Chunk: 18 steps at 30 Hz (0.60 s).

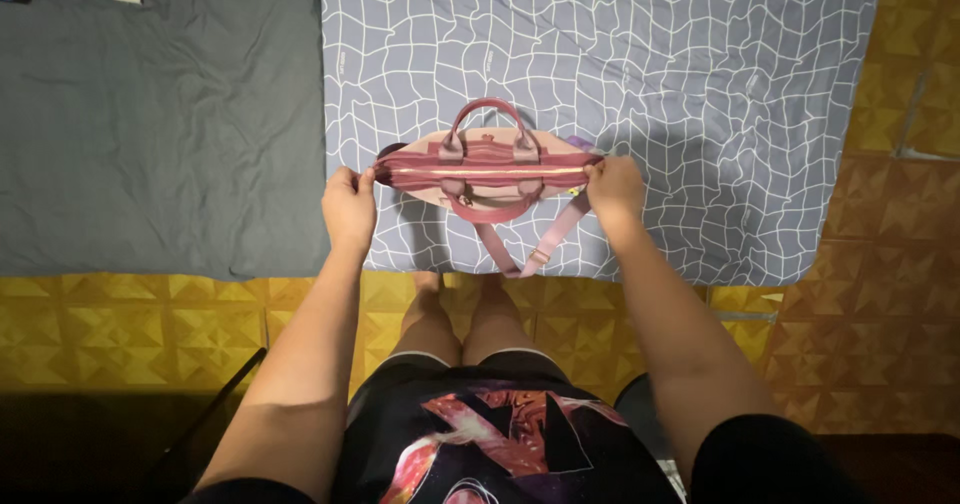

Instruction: The person unzips a pink handbag on a bed and takes items out one at a time, carrying each to a nearby dresser. They place a wallet, a bottle of mouthwash, a hair dryer, a water bottle, a small pouch, and a phone case on the dresser, set some papers aside, and then zip the handbag closed.

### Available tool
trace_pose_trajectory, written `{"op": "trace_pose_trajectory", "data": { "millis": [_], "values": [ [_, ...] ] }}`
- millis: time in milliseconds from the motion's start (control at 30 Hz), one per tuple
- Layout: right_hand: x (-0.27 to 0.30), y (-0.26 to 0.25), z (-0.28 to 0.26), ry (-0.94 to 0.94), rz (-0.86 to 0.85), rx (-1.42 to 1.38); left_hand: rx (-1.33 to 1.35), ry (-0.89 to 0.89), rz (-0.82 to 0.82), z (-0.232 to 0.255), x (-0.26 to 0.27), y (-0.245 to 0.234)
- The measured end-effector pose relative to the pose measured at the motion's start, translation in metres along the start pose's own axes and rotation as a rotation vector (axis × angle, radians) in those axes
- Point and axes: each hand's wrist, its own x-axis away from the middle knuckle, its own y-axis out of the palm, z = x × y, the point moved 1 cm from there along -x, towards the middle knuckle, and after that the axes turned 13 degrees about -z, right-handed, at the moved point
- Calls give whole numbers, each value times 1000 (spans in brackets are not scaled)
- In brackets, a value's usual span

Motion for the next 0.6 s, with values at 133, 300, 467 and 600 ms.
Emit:
{"op": "trace_pose_trajectory", "data": {
  "millis": [133,300,467,600],
  "values": [
    [-19,24,22,11,-4,19,-10,-119,-84,-18,-4,13],
    [-16,43,58,70,-113,-67,-98,-213,-200,-45,-2,10],
    [-10,54,81,-80,143,-340,-113,-250,26,-41,21,17],
    [-7,63,100,49,78,-605,-285,146,210,0,54,29]
  ]
}}
